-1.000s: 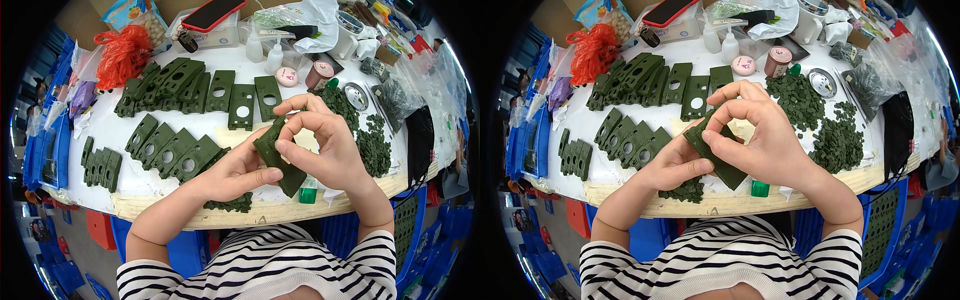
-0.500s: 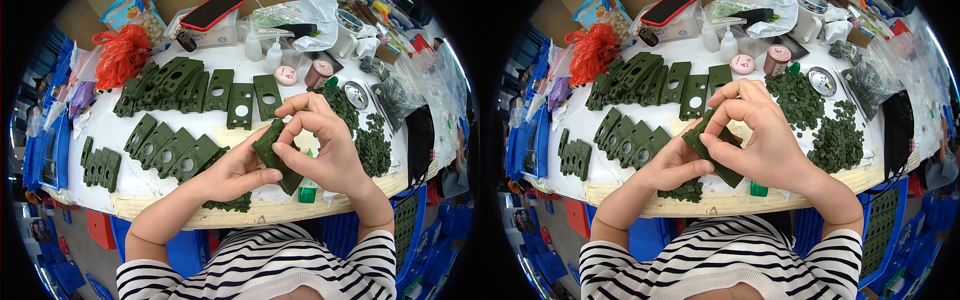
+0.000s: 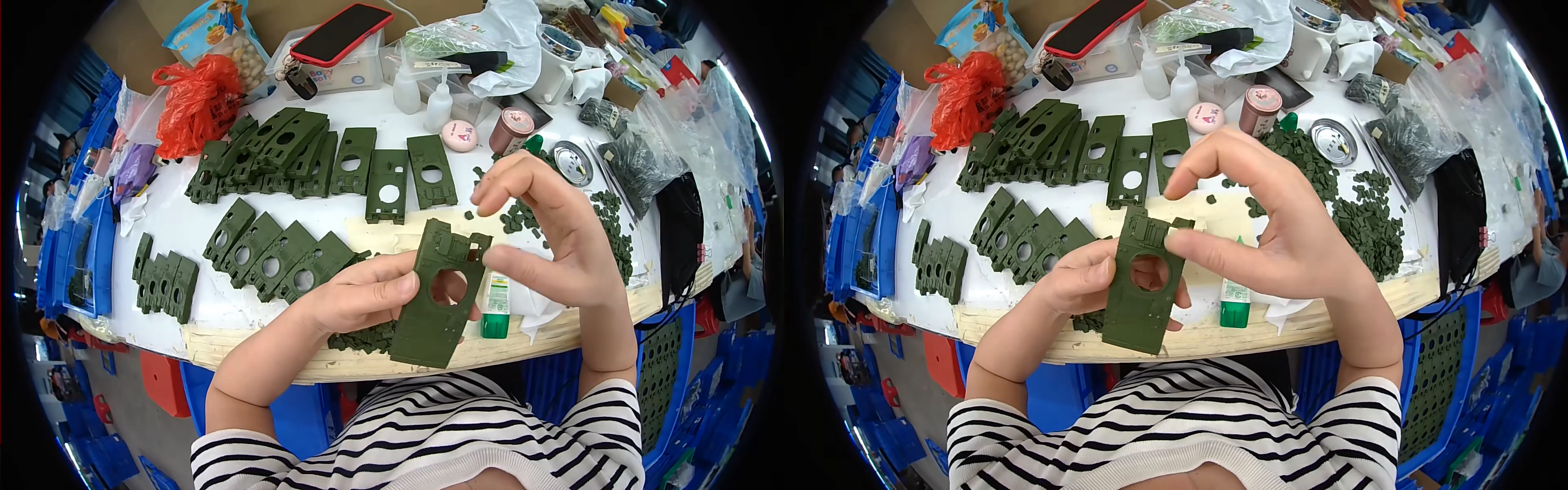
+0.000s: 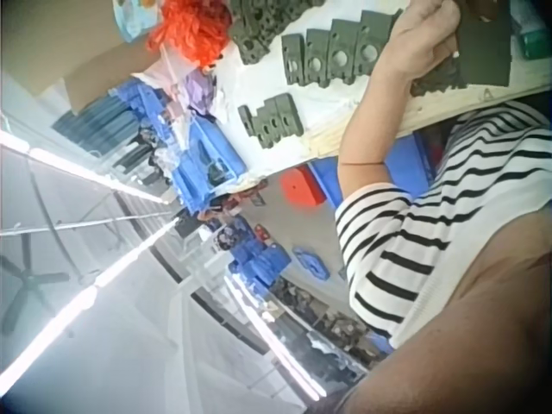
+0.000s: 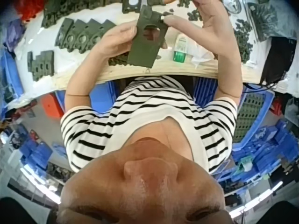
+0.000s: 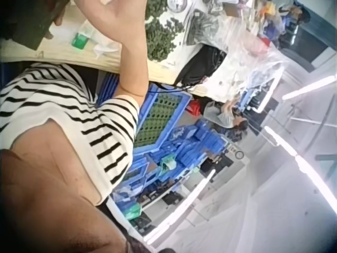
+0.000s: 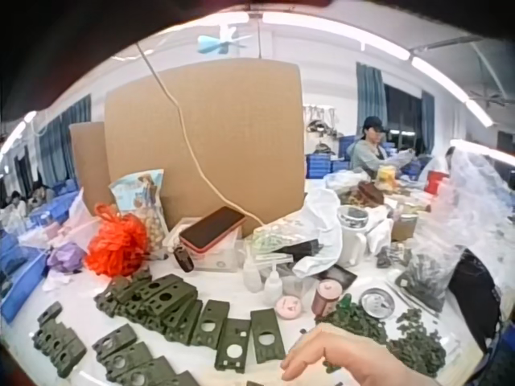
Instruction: Assembling green plastic toy tanks by applying small components and glue at a workbench.
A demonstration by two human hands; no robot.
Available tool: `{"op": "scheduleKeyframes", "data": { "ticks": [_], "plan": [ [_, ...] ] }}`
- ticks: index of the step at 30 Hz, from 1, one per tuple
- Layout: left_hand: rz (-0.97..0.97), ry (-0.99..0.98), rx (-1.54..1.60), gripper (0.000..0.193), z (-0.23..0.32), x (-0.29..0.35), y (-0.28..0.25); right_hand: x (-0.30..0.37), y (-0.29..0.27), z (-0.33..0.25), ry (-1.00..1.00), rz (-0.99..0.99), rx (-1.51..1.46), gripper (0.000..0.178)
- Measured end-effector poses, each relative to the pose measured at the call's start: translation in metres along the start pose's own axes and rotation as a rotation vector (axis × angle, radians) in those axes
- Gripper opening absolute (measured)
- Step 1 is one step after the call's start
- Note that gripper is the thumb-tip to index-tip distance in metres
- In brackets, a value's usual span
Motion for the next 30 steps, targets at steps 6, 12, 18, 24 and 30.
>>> {"op": "scheduleKeyframes", "data": {
  "ticks": [6,12,18,24,30],
  "plan": [
    [-0.101,-0.001,-0.015,0.065,-0.002,0.002,0.005,0.0,0.017,0.004,-0.158,-0.27,0.044,0.058],
    [0.046,0.087,0.126,0.065,-0.002,-0.004,-0.019,-0.001,-0.001,0.003,-0.059,-0.03,0.108,0.069],
    [0.401,0.317,-0.176,0.096,0.027,0.0,-0.01,0.011,0.012,-0.01,-0.138,0.137,0.442,0.06],
    [0.452,0.418,-0.133,0.084,0.033,0.006,-0.017,0.04,-0.023,-0.01,-0.011,0.191,0.503,0.041],
    [0.409,0.331,-0.143,0.084,0.025,0.004,-0.02,0.103,-0.102,0.029,0.468,0.047,0.95,0.01]
  ]
}}
Point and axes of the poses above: each hand's wrist, its own x-axis away from the middle knuckle, its own y-axis out of the palm, z = x × y, the point moved 8 cm from there along -x, towards the middle knuckle, and after that the axes turned 5 degrees about -y, right-handed, at the moved point
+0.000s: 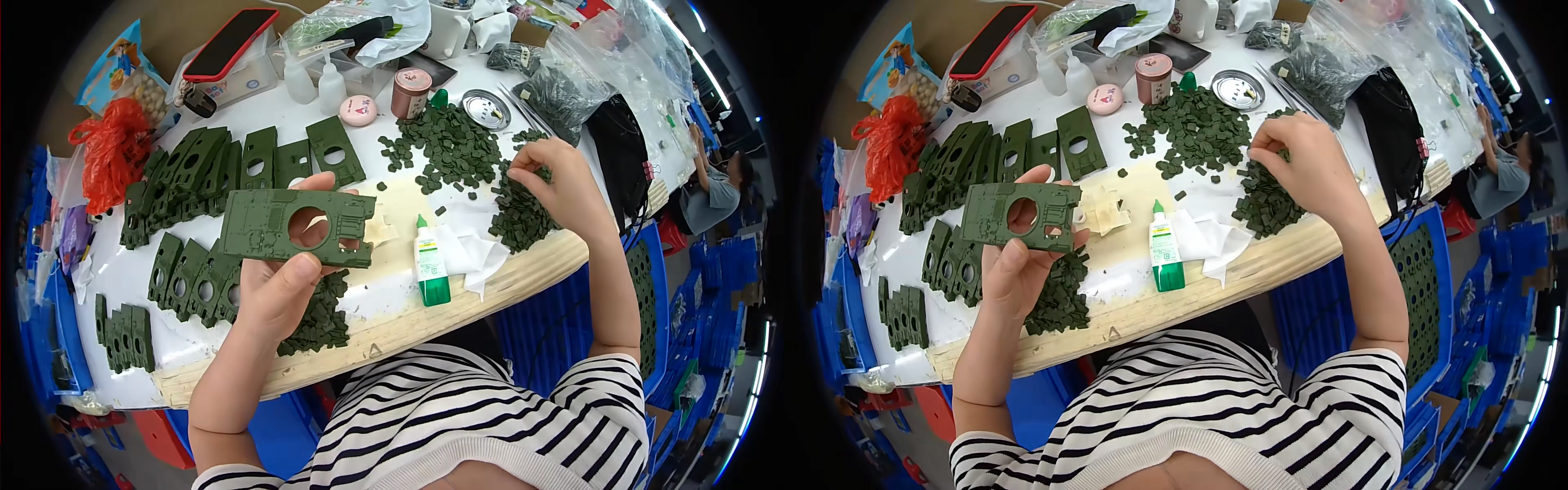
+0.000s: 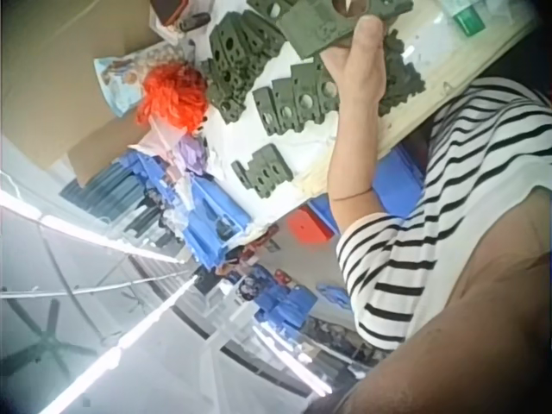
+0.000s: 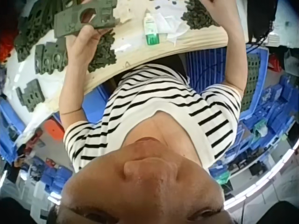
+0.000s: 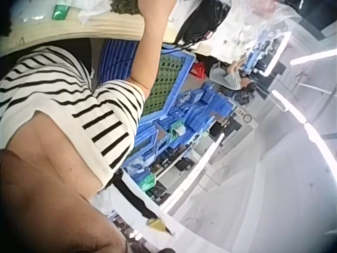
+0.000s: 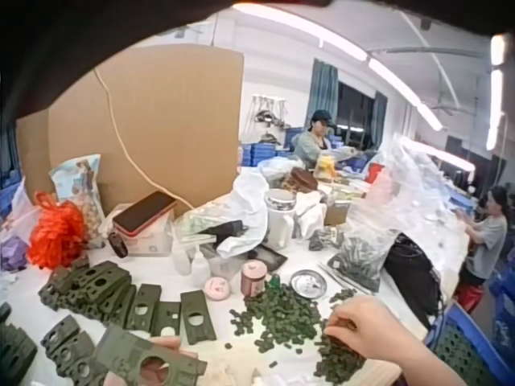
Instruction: Assembling green plastic toy tanks by applying small components and glue at a workbench.
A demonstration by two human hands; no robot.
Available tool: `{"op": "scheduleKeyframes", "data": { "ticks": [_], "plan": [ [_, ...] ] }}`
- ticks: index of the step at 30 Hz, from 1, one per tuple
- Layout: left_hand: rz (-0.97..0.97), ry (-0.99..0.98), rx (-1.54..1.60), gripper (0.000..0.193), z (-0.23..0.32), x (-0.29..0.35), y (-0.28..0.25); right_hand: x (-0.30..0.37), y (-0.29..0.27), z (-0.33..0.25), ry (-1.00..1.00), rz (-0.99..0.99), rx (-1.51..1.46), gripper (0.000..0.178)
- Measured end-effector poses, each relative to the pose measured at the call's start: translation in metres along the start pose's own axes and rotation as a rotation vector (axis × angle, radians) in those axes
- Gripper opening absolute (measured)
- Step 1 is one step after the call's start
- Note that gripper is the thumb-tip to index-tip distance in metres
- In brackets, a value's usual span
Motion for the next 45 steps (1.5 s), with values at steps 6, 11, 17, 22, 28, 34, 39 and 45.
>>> {"op": "scheduleKeyframes", "data": {
  "ticks": [6,11,17,22,28,34,39,45],
  "plan": [
    [0.045,-0.011,-0.082,0.083,-0.001,-0.003,-0.001,-0.004,0.026,0.052,0.194,-0.193,-0.112,0.014],
    [0.074,-0.035,-0.076,0.075,-0.002,-0.002,-0.003,-0.01,0.043,0.059,0.213,-0.3,-0.135,0.014],
    [0.094,-0.03,-0.055,0.071,0.001,-0.002,-0.003,-0.01,0.041,0.055,0.155,-0.273,-0.106,0.013],
    [0.091,-0.04,-0.051,0.07,-0.001,-0.002,-0.003,-0.009,0.047,0.061,0.164,-0.323,-0.1,0.012],
    [0.085,-0.044,-0.047,0.07,-0.001,-0.002,-0.004,-0.01,0.038,0.044,0.155,-0.265,-0.196,0.011],
    [0.079,-0.045,-0.05,0.069,-0.001,-0.002,-0.003,-0.01,0.047,0.045,0.204,-0.342,-0.164,0.014],
    [0.08,-0.038,-0.044,0.069,-0.001,-0.001,-0.005,-0.008,0.048,0.048,0.229,-0.335,-0.194,0.015],
    [0.082,-0.045,-0.055,0.069,-0.003,-0.001,-0.006,-0.005,0.048,0.052,0.292,-0.343,-0.197,0.015]
  ]
}}
Point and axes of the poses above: each hand's wrist, its own x-axis away from the middle knuckle, its own y-axis out of the palm, z = x × y, the point moved 8 cm from there along -x, towards the middle knuckle, and after that the axes turned 5 degrees about -y, right-handed, at the moved point
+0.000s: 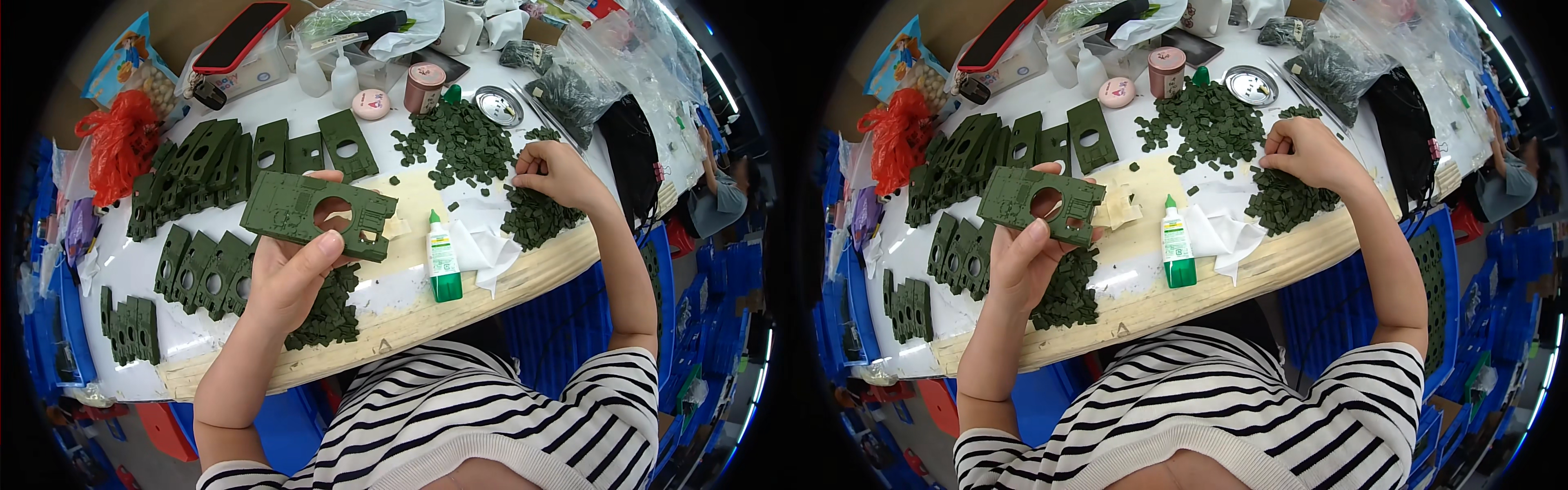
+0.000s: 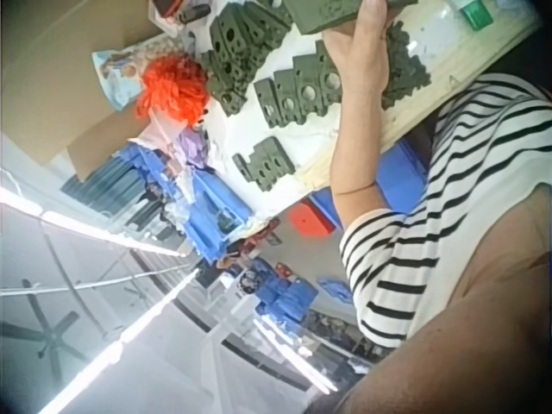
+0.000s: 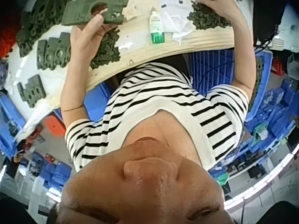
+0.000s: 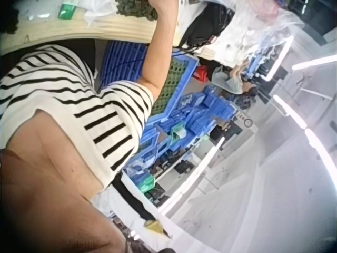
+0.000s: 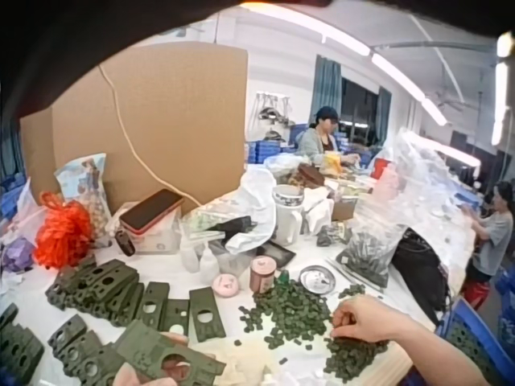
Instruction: Assembling green plastic toy tanks by applying small components and glue at a workbench.
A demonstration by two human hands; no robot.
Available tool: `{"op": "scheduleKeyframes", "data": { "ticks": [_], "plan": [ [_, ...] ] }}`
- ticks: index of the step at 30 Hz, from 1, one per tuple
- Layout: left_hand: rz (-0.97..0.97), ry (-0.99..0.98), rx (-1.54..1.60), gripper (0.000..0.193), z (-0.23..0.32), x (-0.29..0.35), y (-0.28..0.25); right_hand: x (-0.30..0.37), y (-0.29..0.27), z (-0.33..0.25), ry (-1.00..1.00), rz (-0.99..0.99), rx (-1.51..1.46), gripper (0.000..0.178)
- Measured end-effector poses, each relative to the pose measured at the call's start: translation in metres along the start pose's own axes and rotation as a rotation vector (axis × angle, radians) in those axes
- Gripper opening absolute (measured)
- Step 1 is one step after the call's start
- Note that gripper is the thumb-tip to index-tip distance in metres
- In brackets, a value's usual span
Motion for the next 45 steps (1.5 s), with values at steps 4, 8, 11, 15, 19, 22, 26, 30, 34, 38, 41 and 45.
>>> {"op": "scheduleKeyframes", "data": {
  "ticks": [4,8,11,15,19,22,26,30,34,38,41,45],
  "plan": [
    [0.001,0.005,-0.002,0.069,0.001,0.0,0.001,0.0,0.001,-0.001,-0.027,-0.029,0.009,0.015],
    [0.002,0.002,-0.002,0.068,0.001,0.0,0.002,0.002,0.002,-0.001,-0.027,-0.026,0.002,0.013],
    [0.005,0.006,0.0,0.068,0.002,0.001,0.002,0.005,0.0,-0.005,-0.057,0.011,-0.017,0.013],
    [0.008,0.003,-0.008,0.068,0.0,0.0,0.0,0.005,0.006,-0.017,-0.091,0.0,0.001,0.014],
    [0.009,0.0,-0.012,0.069,0.0,0.0,0.0,0.007,0.015,-0.02,-0.105,-0.006,0.057,0.011],
    [0.01,0.001,-0.014,0.069,0.001,0.001,0.001,0.017,0.016,-0.036,-0.261,0.033,0.217,0.008],
    [0.008,-0.001,-0.018,0.07,0.0,0.001,0.001,0.031,0.024,-0.052,-0.379,0.16,0.387,0.01],
    [-0.018,0.008,-0.002,0.068,0.001,0.0,0.005,0.041,0.02,-0.059,-0.415,0.285,0.406,0.011],
    [-0.048,0.015,0.062,0.067,0.0,-0.002,0.008,0.044,-0.004,-0.075,-0.397,0.347,0.209,0.006],
    [-0.077,-0.005,0.144,0.069,0.001,-0.005,0.007,0.046,-0.017,-0.125,-0.541,0.387,0.019,0.005],
    [-0.077,0.004,0.175,0.067,0.005,-0.007,0.004,0.037,-0.016,-0.162,-0.653,0.307,-0.116,0.014],
    [-0.049,0.038,0.168,0.066,0.013,-0.009,-0.001,0.013,-0.003,-0.187,-0.67,0.19,-0.368,0.015]
  ]
}}
Point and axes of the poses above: each hand's wrist, its own x-axis away from the middle knuckle, its own y-axis out of the palm, z = x × y, the point moved 8 cm from there along -x, towards the middle knuckle, and after that the axes turned 5 degrees about -y, right-handed, at the moved point
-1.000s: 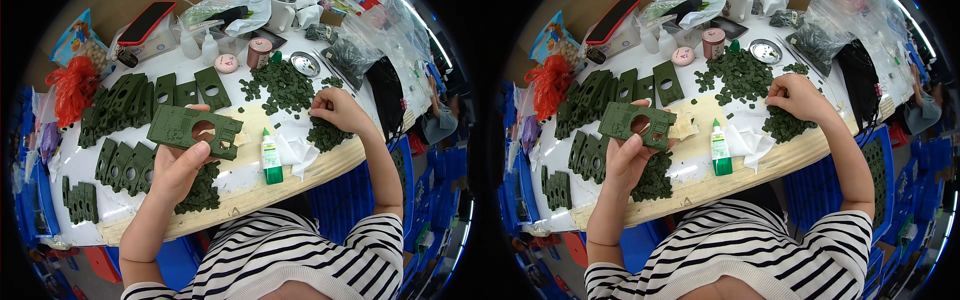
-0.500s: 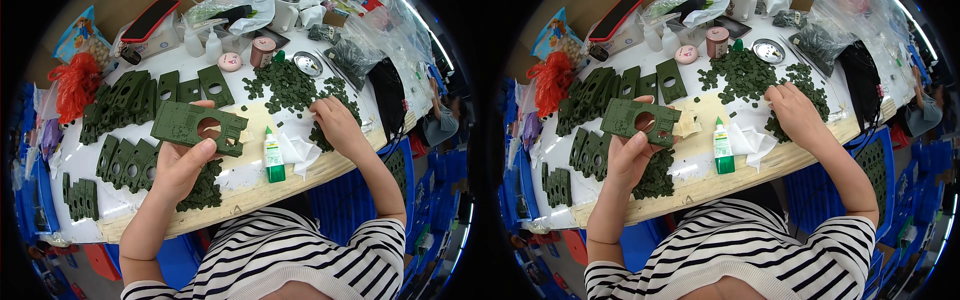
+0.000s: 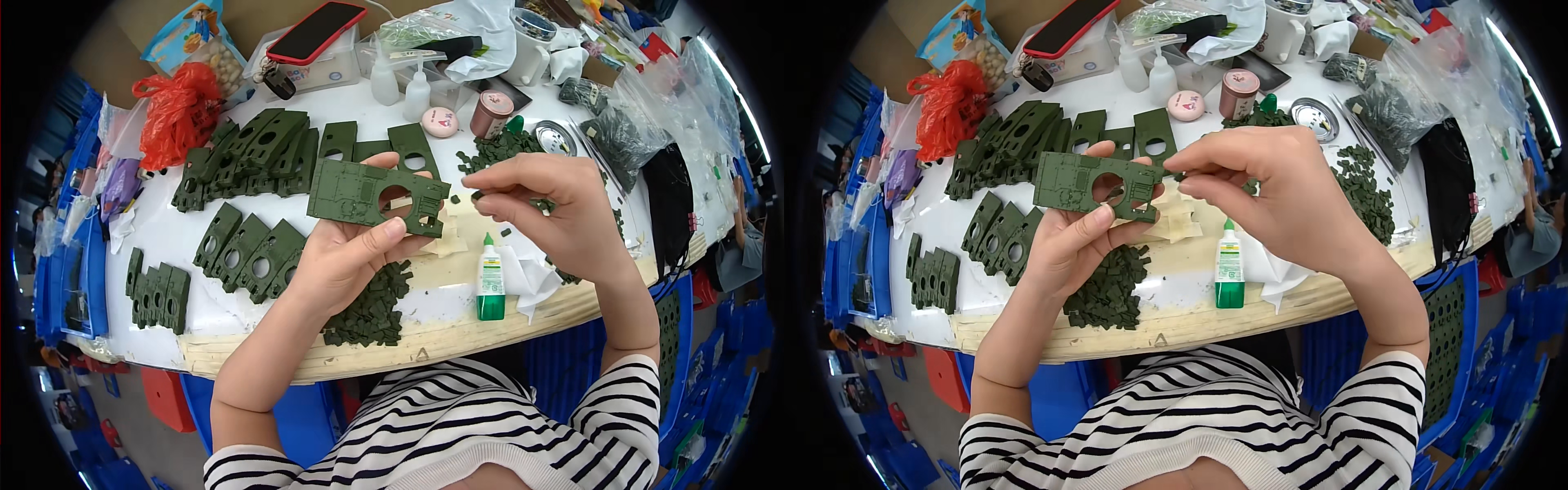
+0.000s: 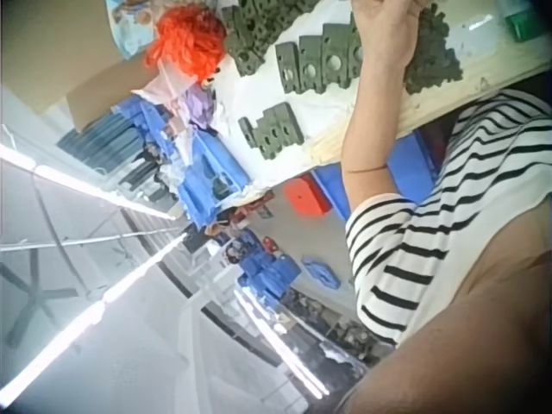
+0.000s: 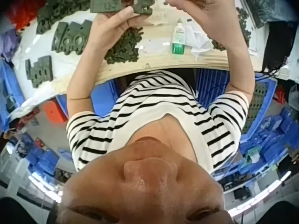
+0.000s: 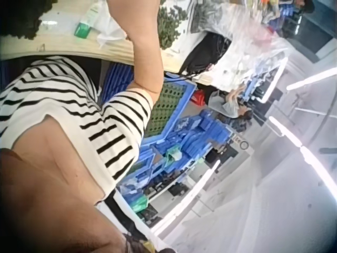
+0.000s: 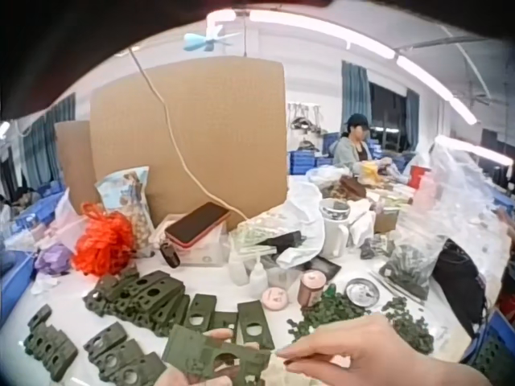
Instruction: Assembling green plastic toy tanks by applying small components and glue at a workbench.
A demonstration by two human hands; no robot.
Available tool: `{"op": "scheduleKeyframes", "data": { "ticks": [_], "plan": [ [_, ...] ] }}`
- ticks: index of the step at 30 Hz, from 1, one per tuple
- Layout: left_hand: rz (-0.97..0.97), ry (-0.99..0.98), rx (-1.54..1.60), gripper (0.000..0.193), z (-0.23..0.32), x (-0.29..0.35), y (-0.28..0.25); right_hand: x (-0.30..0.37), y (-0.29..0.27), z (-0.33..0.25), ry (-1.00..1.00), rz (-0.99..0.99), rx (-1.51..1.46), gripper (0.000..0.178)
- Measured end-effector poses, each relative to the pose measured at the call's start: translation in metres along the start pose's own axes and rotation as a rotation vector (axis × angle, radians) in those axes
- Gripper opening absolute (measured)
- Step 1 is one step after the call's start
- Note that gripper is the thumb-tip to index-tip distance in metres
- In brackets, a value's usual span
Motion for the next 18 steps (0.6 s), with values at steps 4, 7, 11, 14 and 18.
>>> {"op": "scheduleKeyframes", "data": {
  "ticks": [4,7,11,14,18],
  "plan": [
    [0.029,-0.014,-0.001,0.065,-0.001,0.002,-0.001,-0.008,0.018,0.01,0.099,-0.007,-0.249,0.007],
    [0.048,-0.03,-0.018,0.065,-0.003,0.002,-0.002,-0.005,0.022,0.012,0.064,-0.028,-0.224,0.006],
    [0.076,-0.033,-0.021,0.066,-0.005,0.001,-0.004,0.0,0.023,0.013,0.017,-0.072,-0.104,0.012],
    [0.081,-0.05,-0.053,0.066,-0.006,0.001,-0.004,0.001,0.028,0.012,-0.056,-0.031,-0.062,0.009],
    [0.072,-0.059,-0.084,0.067,-0.008,0.001,-0.005,0.001,0.031,0.011,-0.052,-0.042,-0.057,0.007]
  ]
}}
Point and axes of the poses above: each hand's wrist, its own x-axis away from the middle knuckle, its own y-axis out of the palm, z = x × y, the point moved 8 cm from there along -x, towards the middle knuckle, and after that the axes turned 5 degrees about -y, right-handed, at the moved point
